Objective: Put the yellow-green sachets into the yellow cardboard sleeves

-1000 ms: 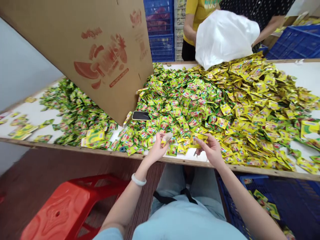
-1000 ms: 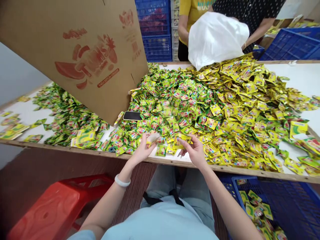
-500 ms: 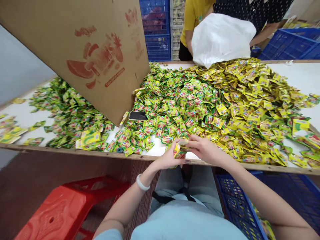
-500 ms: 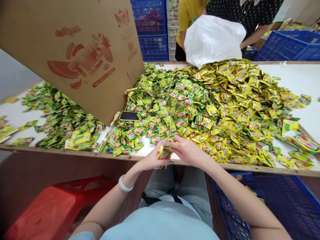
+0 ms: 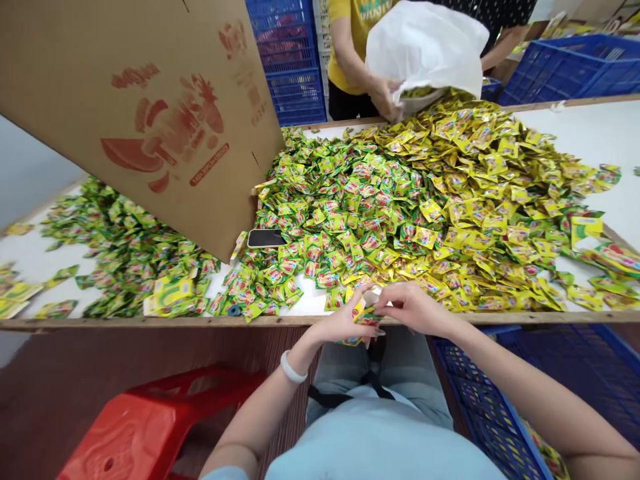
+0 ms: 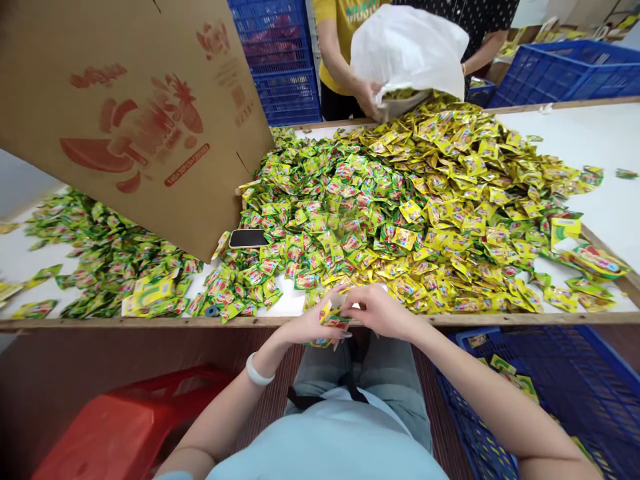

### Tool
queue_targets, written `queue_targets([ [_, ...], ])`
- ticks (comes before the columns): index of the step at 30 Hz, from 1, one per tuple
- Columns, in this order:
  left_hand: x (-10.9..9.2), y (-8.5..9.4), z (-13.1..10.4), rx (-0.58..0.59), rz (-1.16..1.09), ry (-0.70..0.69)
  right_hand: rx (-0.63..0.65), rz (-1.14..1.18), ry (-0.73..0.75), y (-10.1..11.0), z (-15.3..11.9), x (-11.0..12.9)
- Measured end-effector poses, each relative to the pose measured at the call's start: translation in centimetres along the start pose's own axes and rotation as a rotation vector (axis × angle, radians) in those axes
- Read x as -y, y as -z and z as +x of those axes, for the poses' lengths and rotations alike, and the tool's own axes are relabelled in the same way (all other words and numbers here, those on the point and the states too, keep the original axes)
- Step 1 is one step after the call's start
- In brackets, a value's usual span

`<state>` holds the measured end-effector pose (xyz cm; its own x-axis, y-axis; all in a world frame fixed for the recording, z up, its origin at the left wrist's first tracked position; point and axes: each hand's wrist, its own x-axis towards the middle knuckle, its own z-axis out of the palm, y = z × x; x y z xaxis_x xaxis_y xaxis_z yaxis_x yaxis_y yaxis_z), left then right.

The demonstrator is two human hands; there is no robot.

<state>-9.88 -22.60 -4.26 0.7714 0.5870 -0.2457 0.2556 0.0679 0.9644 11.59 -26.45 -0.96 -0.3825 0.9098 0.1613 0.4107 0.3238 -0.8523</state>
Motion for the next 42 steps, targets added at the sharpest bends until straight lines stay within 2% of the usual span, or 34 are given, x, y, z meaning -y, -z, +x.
queue_targets([
  [3, -0.1, -0.7, 0.1, 0.07, 0.027, 0.012, 0.127, 0.152, -0.094, -0.9, -1.2, -0.4],
  [5, -0.3, -1.1, 0.2, 0.069, 0.05, 0.009, 0.272, 0.3, -0.244, -1.2, -2.2, -0.7],
  [7, -0.4, -1.5, 0.3, 0.045, 0.043, 0.024, 0.308, 0.421, -0.352, -1.6, -3.3, -0.8],
  [9, -0.4, -2.0, 0.7, 0.009, 0.04, 0.027, 0.166, 0.439, -0.337, -2.1, -4.3, -1.0],
  [11, -0.1, -2.3, 1.3, 0.015, 0.056, -0.004, -0.018, 0.351, -0.275, -2.1, -5.2, -1.6],
  [13, 0.5, -2.3, 2.1, 0.035, 0.118, -0.07, -0.186, 0.163, -0.303, -0.3, -6.3, -2.6],
  [15, 1.6, -1.6, 2.9, -0.046, 0.271, -0.161, -0.414, -0.137, -0.463, 4.1, -8.1, -3.9],
  [17, 2.9, -0.2, 3.8, -0.236, 0.488, -0.274, -0.701, -0.46, -0.676, 10.7, -10.4, -5.1],
  [19, 4.4, 1.4, 4.4, -0.437, 0.687, -0.38, -0.898, -0.609, -0.797, 18.2, -12.8, -6.2],
  [21, 5.8, 2.8, 4.6, -0.572, 0.834, -0.443, -1.025, -0.721, -0.894, 24.7, -14.9, -7.3],
  [22, 6.4, 3.2, 4.5, -0.624, 0.89, -0.451, -1.048, -0.752, -0.94, 27.1, -15.8, -8.0],
  [24, 7.3, 3.6, 4.4, -0.709, 0.968, -0.449, -1.034, -0.768, -1.042, 29.9, -17.2, -9.7],
  [26, 7.6, 3.4, 4.2, -0.787, 1.007, -0.453, -0.977, -0.748, -1.14, 30.7, -18.3, -12.0],
  [29, 7.5, 3.1, 4.2, -0.875, 1.027, -0.514, -0.906, -0.737, -1.236, 30.2, -19.6, -15.8],
  [32, 7.4, 3.2, 4.3, -0.895, 1.033, -0.576, -0.865, -0.76, -1.286, 30.3, -20.7, -19.3],
  [35, 7.8, 3.6, 4.3, -0.89, 1.051, -0.552, -0.818, -0.778, -1.311, 31.4, -21.6, -22.3],
  [39, 7.9, 3.8, 4.3, -0.922, 1.086, -0.511, -0.733, -0.797, -1.271, 32.3, -22.8, -24.8],
  [42, 7.6, 3.7, 4.5, -0.931, 1.083, -0.504, -0.7, -0.85, -1.191, 32.0, -24.2, -25.3],
])
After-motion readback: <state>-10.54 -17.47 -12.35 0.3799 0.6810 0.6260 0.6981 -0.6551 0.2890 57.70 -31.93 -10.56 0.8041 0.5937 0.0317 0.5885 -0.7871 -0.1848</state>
